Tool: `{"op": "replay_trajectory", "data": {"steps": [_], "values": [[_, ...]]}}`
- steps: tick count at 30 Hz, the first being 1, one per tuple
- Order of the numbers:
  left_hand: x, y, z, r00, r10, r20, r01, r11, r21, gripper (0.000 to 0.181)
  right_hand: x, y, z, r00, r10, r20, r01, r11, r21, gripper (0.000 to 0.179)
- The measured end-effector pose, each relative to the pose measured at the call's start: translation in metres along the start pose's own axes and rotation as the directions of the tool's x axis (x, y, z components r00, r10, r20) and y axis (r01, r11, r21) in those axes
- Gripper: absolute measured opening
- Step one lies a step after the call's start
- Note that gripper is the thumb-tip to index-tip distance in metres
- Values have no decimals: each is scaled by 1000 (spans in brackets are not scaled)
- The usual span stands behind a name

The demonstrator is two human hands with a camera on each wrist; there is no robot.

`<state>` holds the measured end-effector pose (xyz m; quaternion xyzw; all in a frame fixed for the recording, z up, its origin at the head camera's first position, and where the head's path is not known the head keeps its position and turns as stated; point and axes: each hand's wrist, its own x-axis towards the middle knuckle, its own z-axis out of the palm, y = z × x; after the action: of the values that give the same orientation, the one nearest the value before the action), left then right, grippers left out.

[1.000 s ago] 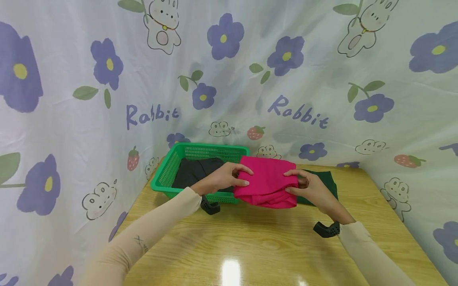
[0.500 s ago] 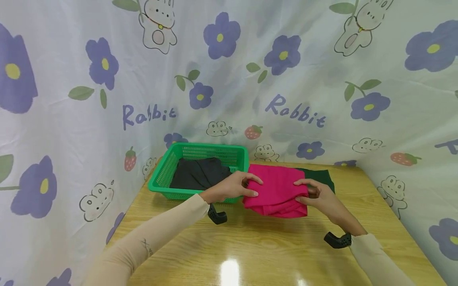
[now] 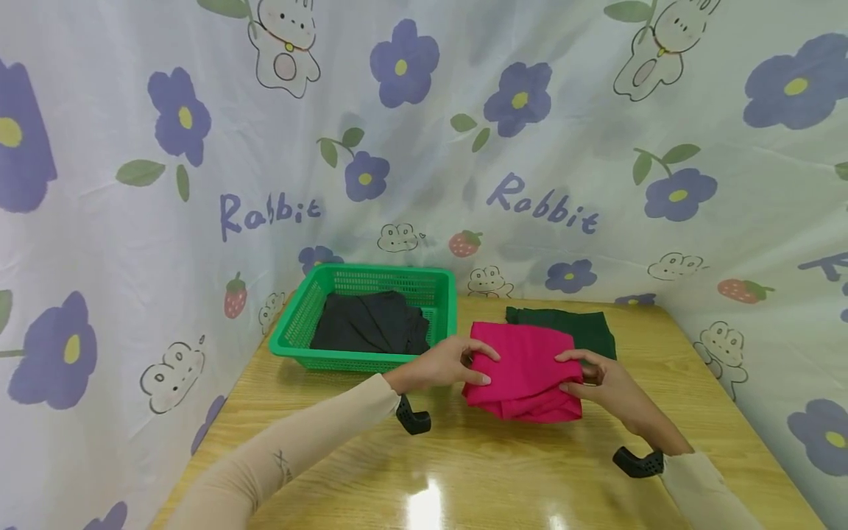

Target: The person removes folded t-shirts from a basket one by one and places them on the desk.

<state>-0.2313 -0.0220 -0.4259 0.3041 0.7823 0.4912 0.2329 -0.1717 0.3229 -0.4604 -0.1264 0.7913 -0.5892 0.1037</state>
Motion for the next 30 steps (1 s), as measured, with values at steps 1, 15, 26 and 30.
{"op": "replay_trajectory", "data": {"steps": [1, 15, 26, 30], "values": [[0, -2, 2, 1000, 3, -1, -3, 1000, -2, 33, -1, 2, 0, 1000, 0, 4, 0, 1000, 4, 52], [1, -17, 30, 999, -39, -15, 40, 997, 62, 33, -18, 26, 1, 999, 3, 52, -5, 999, 38, 50], [1, -27, 41, 999, -42, -3, 42, 993, 110, 35, -22, 47, 3, 998, 42, 56, -44, 998, 52, 51], [2, -34, 44, 999, -50, 3, 50, 994, 98, 37, -22, 54, 4, 996, 64, 62, -68, 996, 63, 52]]}}
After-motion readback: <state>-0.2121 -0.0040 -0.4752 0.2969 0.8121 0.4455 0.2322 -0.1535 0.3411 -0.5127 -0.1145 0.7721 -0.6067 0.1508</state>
